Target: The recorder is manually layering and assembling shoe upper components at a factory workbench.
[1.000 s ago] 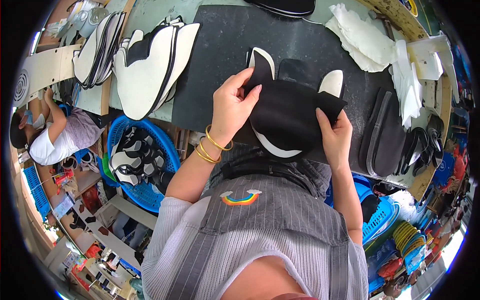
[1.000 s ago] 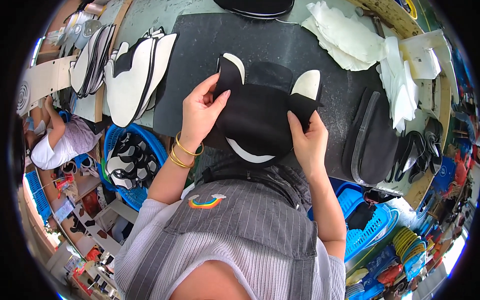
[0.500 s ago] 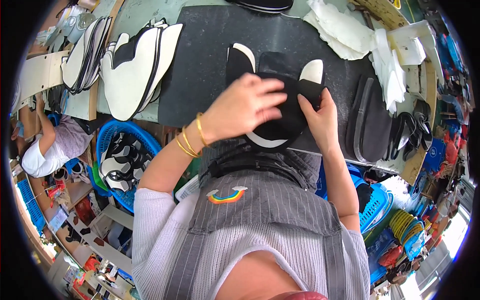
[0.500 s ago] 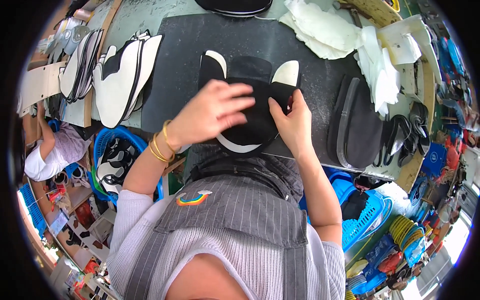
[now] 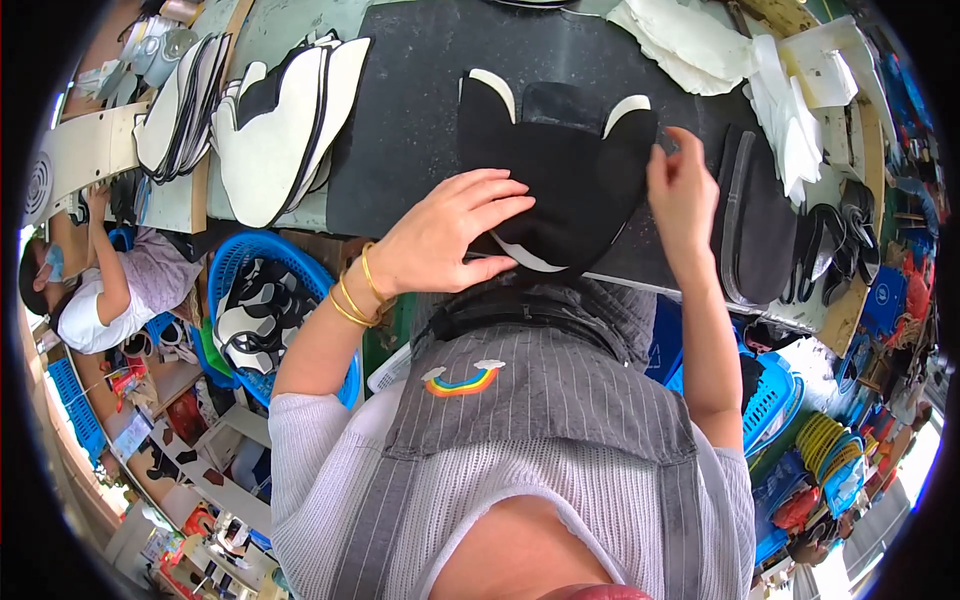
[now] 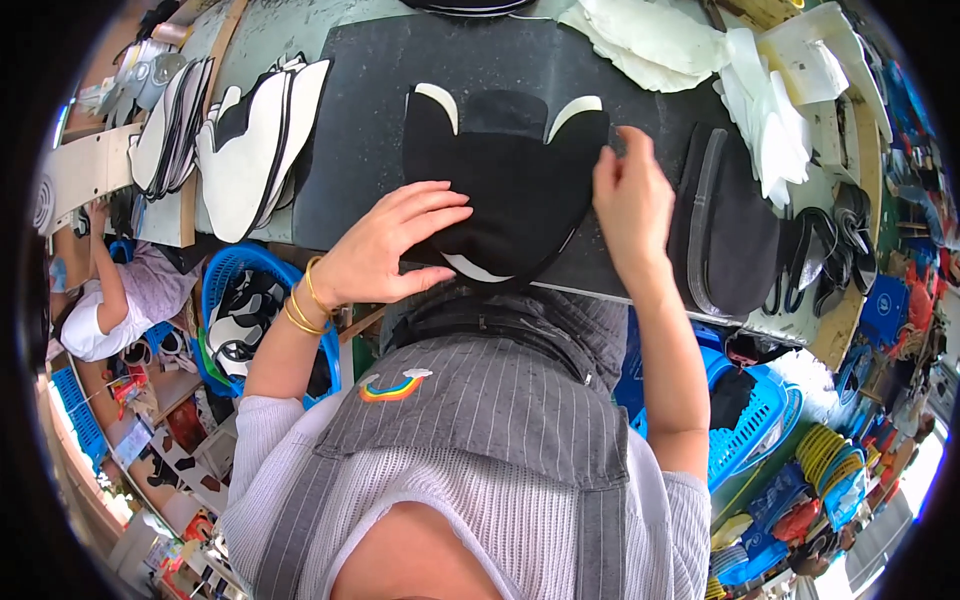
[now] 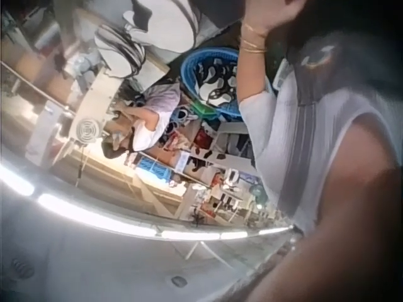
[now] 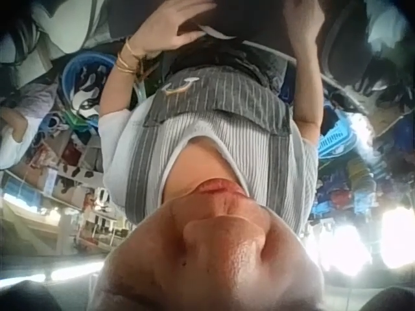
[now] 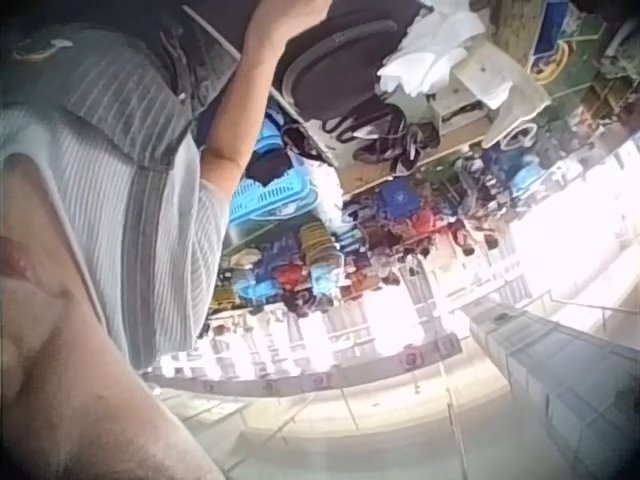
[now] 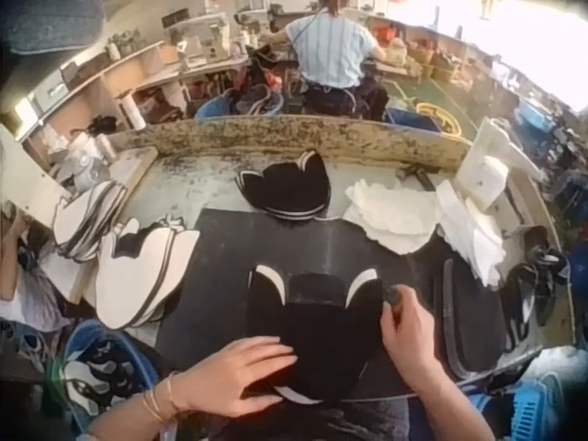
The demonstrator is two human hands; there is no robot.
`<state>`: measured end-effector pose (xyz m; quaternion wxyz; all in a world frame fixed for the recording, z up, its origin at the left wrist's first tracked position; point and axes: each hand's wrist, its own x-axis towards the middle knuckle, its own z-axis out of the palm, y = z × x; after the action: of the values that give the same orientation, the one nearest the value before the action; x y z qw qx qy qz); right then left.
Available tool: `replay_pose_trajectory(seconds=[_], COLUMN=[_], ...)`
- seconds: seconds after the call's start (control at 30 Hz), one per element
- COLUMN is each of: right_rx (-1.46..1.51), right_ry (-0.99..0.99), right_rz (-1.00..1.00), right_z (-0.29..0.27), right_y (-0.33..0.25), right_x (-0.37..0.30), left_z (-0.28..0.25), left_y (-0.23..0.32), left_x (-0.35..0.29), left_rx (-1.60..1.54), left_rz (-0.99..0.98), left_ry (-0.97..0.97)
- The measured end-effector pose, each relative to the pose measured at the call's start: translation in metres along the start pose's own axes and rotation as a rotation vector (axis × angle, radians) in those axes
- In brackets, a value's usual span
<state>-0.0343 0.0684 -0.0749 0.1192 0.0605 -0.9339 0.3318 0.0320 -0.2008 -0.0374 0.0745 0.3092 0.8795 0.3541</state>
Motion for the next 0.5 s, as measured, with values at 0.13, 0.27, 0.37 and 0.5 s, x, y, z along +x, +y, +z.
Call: replay_pose_trajectory(seconds=[0.13,0.27,0.37,0.5], right_rx=[-0.072,0.041,0.139,0.214], right_ry=[-0.192,-0.673,-0.721,-0.821], right_rz=[-0.256,-0.688,-0.706,-0.685], right_z=[-0.039,-0.047,-0.024,-0.022], right_y=[-0.01,-0.034,-0.032,-0.017], right_x=[-0.013,-0.022,-0.021,-0.018], left_z=[-0.003,-0.001,0.011,0.014], left_y=[-0.021,-0.026,-0.026,-0.026], left_x=[-0.001,-0.003,-0.001,-0.007], left_rx=[-0.003,0.081,0.097,-0.097], left_rz=[0.06,0.114,0.156,0.087], left_ry=[-0.014,-0.008,0.039,0.038])
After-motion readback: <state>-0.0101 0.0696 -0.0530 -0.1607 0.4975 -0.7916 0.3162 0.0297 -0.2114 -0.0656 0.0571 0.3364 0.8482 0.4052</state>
